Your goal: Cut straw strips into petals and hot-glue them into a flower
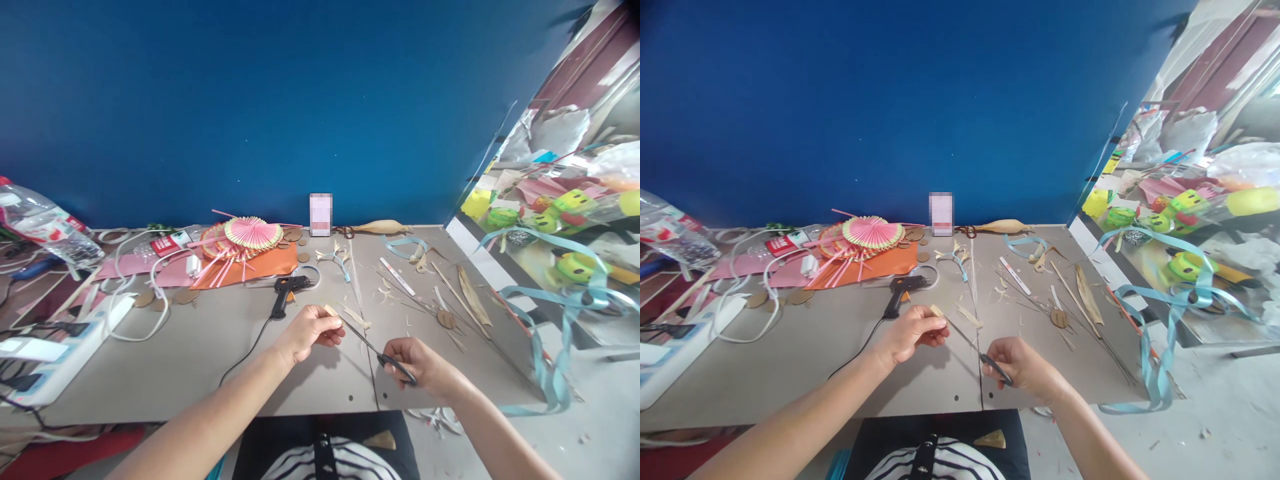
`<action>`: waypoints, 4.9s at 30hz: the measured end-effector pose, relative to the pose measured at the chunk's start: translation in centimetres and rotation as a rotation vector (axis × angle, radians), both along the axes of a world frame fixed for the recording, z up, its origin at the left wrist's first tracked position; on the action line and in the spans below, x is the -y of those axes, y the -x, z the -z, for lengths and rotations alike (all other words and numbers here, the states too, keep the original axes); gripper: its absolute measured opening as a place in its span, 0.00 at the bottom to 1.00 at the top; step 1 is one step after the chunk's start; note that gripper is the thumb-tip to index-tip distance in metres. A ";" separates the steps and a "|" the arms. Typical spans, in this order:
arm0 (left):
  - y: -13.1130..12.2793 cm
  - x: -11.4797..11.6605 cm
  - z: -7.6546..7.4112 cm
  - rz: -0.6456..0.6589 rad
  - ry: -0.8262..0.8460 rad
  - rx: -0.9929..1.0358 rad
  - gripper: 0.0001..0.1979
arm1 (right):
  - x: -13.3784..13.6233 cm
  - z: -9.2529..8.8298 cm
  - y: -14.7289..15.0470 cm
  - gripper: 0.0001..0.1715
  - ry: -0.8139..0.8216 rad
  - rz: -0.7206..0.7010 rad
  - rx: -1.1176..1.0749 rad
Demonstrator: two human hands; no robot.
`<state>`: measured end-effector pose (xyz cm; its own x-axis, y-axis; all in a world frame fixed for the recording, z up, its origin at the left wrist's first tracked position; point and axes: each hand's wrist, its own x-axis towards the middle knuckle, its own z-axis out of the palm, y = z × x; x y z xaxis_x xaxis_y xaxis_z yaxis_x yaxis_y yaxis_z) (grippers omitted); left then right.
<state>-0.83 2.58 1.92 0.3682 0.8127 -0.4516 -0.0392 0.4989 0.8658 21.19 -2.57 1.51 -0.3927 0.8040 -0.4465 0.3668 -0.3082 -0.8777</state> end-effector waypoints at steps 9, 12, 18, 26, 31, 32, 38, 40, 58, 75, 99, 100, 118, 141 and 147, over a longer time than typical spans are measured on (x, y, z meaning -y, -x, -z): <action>0.1 0.0 -0.1 0.049 0.006 -0.007 0.08 | -0.1 0.6 -0.3 0.15 0.019 0.001 -0.035; 0.1 0.0 0.0 0.063 0.001 -0.003 0.08 | -0.2 0.7 -0.3 0.15 0.020 -0.006 -0.040; 0.2 0.0 0.0 0.073 0.003 0.003 0.08 | -0.2 0.3 -0.2 0.16 0.007 -0.022 -0.015; 0.3 0.0 -0.3 0.084 0.006 0.024 0.09 | -0.1 0.3 -0.3 0.15 0.014 -0.008 -0.012; 0.2 0.1 -0.6 0.121 0.002 0.016 0.08 | -0.4 1.1 -0.6 0.15 -0.015 -0.039 0.024; 0.1 0.1 -0.6 0.126 0.000 0.015 0.08 | -0.5 1.1 -0.7 0.15 -0.018 -0.045 0.029; 0.1 0.3 -0.7 0.141 -0.004 0.023 0.07 | -0.5 1.1 -0.7 0.15 -0.030 -0.044 0.025; 0.1 0.3 -0.7 0.155 -0.001 0.027 0.08 | -0.5 0.9 -0.7 0.15 -0.035 -0.051 0.021; 0.3 0.3 -0.5 0.211 0.002 0.053 0.08 | -0.4 -0.2 -0.3 0.18 -0.032 -0.051 0.002; 0.1 0.6 -1.2 0.299 -0.008 0.050 0.06 | -0.6 -0.3 -0.2 0.15 -0.038 -0.058 0.004; -1.2 1.1 1.0 -0.024 -0.029 0.072 0.12 | -1.5 1.6 6.6 0.16 -0.336 0.543 -0.399; -1.2 1.1 1.0 -0.024 -0.026 0.066 0.12 | -1.5 1.6 6.7 0.17 -0.330 0.535 -0.390; 1.8 -1.1 0.1 0.201 -0.123 -0.129 0.10 | -3.6 0.4 5.7 0.17 -0.256 0.390 -0.382; -0.6 0.1 -0.3 -0.468 0.083 0.297 0.06 | 1.3 4.5 7.7 0.15 -0.293 0.376 -0.149; -0.6 0.1 -0.3 -0.443 0.070 0.284 0.06 | 0.8 3.9 7.5 0.15 -0.343 0.382 -0.068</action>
